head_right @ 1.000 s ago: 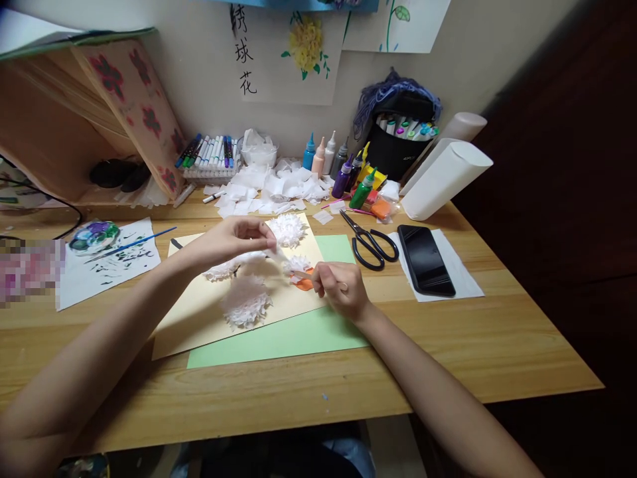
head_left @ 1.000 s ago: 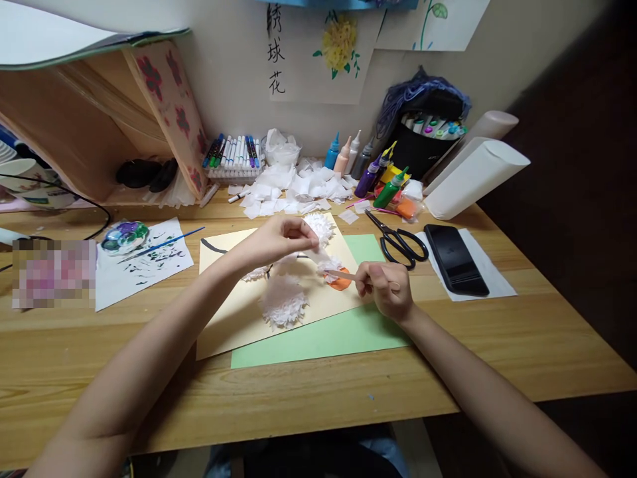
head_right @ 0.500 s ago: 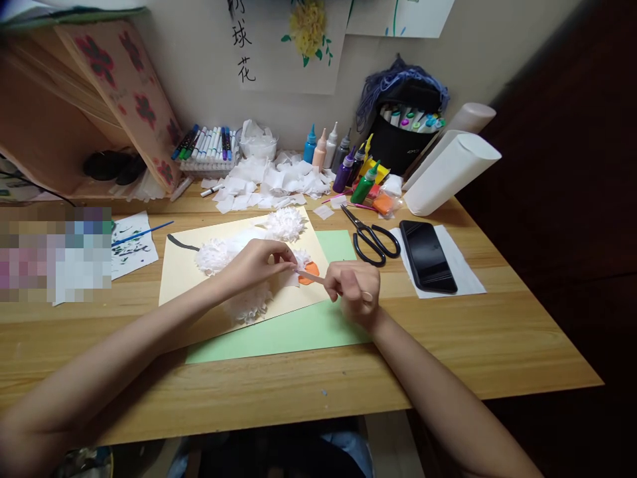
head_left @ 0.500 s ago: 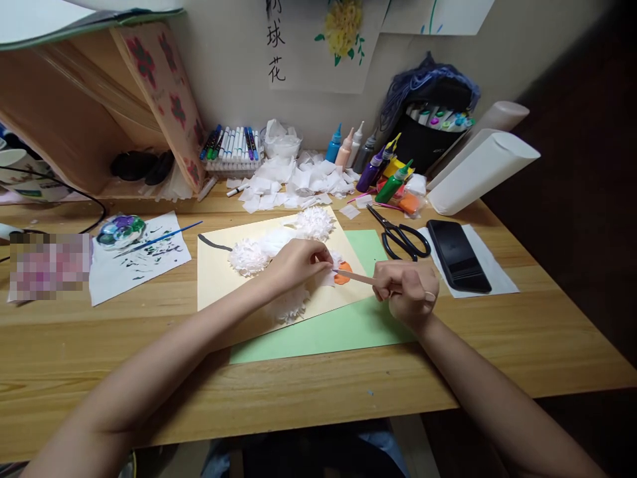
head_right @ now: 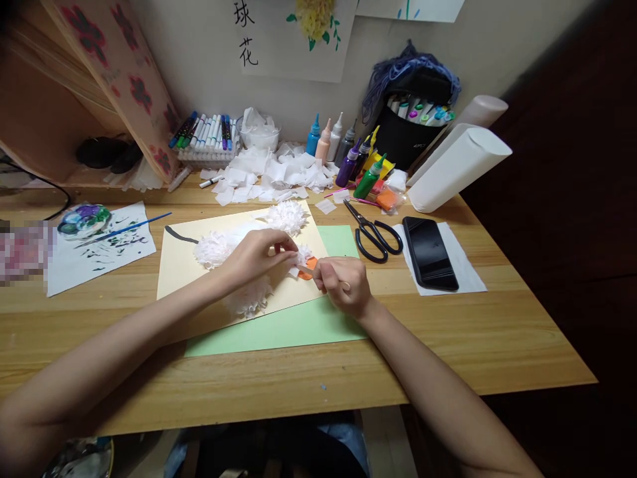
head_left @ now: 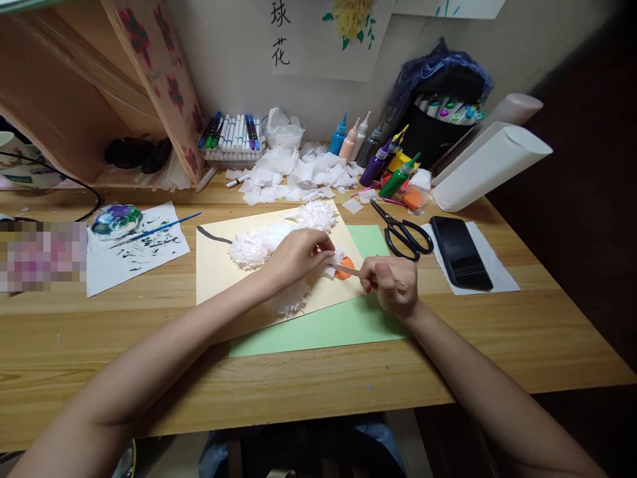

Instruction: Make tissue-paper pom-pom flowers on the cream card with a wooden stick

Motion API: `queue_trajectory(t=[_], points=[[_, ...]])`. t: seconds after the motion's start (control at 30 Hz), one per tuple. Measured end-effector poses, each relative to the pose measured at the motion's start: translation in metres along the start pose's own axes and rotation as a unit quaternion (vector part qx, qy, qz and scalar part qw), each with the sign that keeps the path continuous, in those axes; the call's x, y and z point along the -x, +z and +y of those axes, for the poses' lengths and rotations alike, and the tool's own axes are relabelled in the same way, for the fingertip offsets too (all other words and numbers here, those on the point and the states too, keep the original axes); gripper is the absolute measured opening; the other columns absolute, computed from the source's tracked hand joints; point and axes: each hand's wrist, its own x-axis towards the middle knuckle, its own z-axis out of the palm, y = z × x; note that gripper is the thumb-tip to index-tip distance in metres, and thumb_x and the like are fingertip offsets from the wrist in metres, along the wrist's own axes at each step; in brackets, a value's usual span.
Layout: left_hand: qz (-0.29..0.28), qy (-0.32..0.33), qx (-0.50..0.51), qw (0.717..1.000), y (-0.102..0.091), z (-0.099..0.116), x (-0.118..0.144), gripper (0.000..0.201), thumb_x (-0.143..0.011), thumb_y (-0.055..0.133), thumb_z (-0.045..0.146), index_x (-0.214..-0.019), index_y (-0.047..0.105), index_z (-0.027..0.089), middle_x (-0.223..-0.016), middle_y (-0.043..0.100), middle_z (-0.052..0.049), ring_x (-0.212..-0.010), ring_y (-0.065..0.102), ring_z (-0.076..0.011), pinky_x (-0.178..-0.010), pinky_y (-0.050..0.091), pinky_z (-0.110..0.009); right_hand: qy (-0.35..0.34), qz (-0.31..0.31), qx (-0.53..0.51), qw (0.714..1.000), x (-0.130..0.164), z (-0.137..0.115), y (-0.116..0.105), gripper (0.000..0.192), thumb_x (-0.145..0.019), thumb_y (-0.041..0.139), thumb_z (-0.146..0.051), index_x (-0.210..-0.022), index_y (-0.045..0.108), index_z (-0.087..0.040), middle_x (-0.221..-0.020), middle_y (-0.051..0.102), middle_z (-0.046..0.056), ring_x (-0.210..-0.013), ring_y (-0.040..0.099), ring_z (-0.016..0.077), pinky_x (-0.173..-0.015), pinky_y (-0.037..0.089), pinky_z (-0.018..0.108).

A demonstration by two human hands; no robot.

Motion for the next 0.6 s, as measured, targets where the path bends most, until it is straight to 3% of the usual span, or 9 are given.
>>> queue_trajectory(t=[0.13, 0.23, 0.37, 0.6], points=[[0.035, -0.038, -0.103, 0.993, -0.005, -0.01, 0.0, 0.02, -0.077, 0.05, 0.007, -0.087, 0.066, 0.016, -0.087, 0.068, -0.006, -0.078, 0.059, -0.018, -0.065, 0.041, -0.027, 0.046, 0.006, -0.002, 0.999, 0.0, 0.003, 0.002, 0.058, -0.097, 0.029, -0.037, -0.045, 0.047, -0.019, -0.042, 0.05, -0.001, -0.037, 0.044, 0.0081, -0.043, 0.035, 0.025], [0.012, -0.035, -0.162, 0.986, -0.006, -0.018, 0.001, 0.025, -0.071, 0.048, 0.004, -0.082, 0.066, 0.017, -0.082, 0.067, -0.006, -0.076, 0.057, -0.02, -0.062, 0.038, -0.028, 0.116, 0.029, -0.038, 0.992, -0.002, 0.004, 0.006, 0.059, -0.097, 0.03, -0.04, -0.044, 0.047, -0.019, -0.041, 0.05, 0.0, -0.037, 0.045, 0.0077, -0.041, 0.034, 0.024], [-0.006, -0.022, -0.159, 0.987, -0.005, -0.022, 0.001, 0.026, -0.067, 0.046, 0.004, -0.078, 0.066, 0.016, -0.078, 0.066, -0.006, -0.074, 0.056, -0.019, -0.064, 0.039, -0.029, 0.195, 0.062, -0.092, 0.974, -0.003, 0.003, 0.008, 0.057, -0.095, 0.033, -0.045, -0.046, 0.047, -0.019, -0.039, 0.049, -0.001, -0.035, 0.044, 0.0077, -0.038, 0.033, 0.023], [0.002, -0.019, -0.148, 0.989, -0.004, -0.023, 0.001, 0.028, -0.065, 0.044, 0.003, -0.076, 0.066, 0.017, -0.076, 0.065, -0.006, -0.072, 0.055, -0.0183, -0.063, 0.039, -0.028, 0.128, 0.063, -0.061, 0.988, 0.0, -0.001, 0.002, 0.061, -0.095, 0.03, -0.047, -0.043, 0.045, -0.02, -0.039, 0.048, 0.0, -0.034, 0.042, 0.0082, -0.037, 0.031, 0.025]])
